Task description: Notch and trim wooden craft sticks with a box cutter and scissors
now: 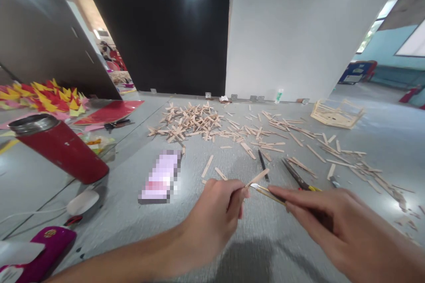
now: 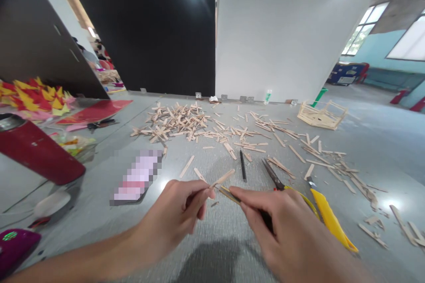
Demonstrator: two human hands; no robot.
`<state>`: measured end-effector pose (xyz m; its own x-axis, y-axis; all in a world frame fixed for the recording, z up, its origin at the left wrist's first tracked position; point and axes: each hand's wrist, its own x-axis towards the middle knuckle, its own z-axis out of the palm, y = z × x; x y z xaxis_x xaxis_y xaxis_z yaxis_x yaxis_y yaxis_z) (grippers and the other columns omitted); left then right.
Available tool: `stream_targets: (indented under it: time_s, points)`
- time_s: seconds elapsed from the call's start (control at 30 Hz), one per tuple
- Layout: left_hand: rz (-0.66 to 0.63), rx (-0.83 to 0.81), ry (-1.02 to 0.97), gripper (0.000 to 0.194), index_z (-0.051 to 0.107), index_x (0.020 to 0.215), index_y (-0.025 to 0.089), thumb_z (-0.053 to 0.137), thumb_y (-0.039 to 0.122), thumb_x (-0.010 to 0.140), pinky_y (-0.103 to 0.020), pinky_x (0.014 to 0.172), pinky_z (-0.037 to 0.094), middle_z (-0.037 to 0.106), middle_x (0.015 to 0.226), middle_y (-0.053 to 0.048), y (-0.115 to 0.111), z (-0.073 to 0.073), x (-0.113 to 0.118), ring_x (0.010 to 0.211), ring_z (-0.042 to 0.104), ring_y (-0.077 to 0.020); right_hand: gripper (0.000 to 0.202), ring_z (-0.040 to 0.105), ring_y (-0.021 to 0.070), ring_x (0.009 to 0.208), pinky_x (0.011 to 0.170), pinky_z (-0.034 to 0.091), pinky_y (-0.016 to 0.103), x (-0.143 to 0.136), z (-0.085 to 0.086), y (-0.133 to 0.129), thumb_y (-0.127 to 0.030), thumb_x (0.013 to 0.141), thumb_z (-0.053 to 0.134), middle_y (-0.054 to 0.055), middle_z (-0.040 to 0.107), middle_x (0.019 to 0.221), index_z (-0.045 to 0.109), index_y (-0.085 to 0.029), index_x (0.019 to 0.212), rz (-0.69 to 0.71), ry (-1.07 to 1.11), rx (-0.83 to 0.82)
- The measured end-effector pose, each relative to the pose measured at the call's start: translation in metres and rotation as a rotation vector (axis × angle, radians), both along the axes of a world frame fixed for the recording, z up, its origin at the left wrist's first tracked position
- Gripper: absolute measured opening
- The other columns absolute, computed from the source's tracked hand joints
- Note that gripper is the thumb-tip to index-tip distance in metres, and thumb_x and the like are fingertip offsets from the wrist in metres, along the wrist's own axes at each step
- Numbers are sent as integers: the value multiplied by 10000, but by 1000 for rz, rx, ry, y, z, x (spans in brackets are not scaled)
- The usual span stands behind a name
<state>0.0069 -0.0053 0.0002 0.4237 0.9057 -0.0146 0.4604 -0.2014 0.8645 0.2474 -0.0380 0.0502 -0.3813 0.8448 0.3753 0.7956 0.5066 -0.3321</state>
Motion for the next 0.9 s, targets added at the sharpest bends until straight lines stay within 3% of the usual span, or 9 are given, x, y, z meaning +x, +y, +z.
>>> stream_targets:
  time_s: [0.1, 0.23, 0.37, 0.5, 0.53, 0.7, 0.8, 0.9]
  points:
    - [36, 76, 81, 372, 529, 743, 227, 391, 297, 1081, -295, 563, 286, 522, 597, 26, 0, -4, 2, 554, 427, -144, 443, 686, 187, 452, 434, 568, 240, -7, -5, -4, -264, 1056, 546, -12, 750, 591, 753, -370, 1433, 47, -105, -53]
    - [59, 158, 139, 365, 436, 740, 240, 379, 305, 1094, -320, 578, 242, 474, 630, 19, -1, -9, 3, 588, 370, -160, 594, 611, 193, 345, 355, 503, 277, -16, -26, -15, -159, 991, 509, 3, 719, 547, 654, -281, 1554, 25, -156, 146]
    - [68, 156, 124, 371, 435, 735, 238, 387, 307, 1096, -309, 572, 251, 434, 600, 35, 7, -8, -4, 544, 379, -147, 690, 655, 214, 362, 326, 465, 296, -16, -37, -19, -62, 894, 521, 6, 753, 575, 645, -234, 1551, 55, -220, 243]
    - [80, 70, 37, 369, 546, 804, 210, 355, 310, 1104, -249, 530, 384, 557, 655, 32, 16, 3, -9, 493, 533, -118, 569, 658, 200, 367, 336, 462, 271, -10, -27, -13, -75, 943, 486, 4, 767, 587, 733, -241, 1428, 45, -249, 124]
    - [66, -23, -57, 362, 580, 829, 198, 373, 317, 1101, -239, 511, 412, 593, 667, 25, 17, 8, -9, 487, 560, -117, 537, 672, 206, 381, 349, 483, 276, -9, -23, -12, -100, 977, 472, 9, 779, 607, 730, -235, 1429, 34, -242, 99]
    - [17, -248, -371, 338, 658, 943, 159, 490, 409, 1096, -190, 445, 422, 620, 676, 27, 10, 26, -3, 478, 577, -97, 335, 811, 246, 575, 440, 577, 288, -5, -9, -7, -264, 1095, 502, 33, 866, 808, 722, -246, 1346, -44, -53, 207]
    - [-22, -304, -444, 310, 647, 983, 164, 524, 425, 1095, -172, 445, 427, 633, 694, 28, 4, 32, -4, 487, 586, -89, 187, 763, 205, 498, 396, 530, 253, -4, -3, 0, -343, 1097, 528, -1, 809, 708, 700, -272, 1082, -92, 82, 230]
    - [-47, -361, -458, 252, 601, 1018, 189, 571, 430, 1084, -163, 441, 432, 648, 688, 35, 0, 37, -6, 480, 592, -91, 168, 681, 154, 459, 360, 482, 202, -7, 2, 8, -406, 1071, 607, -33, 712, 640, 676, -274, 993, -89, 257, 53]
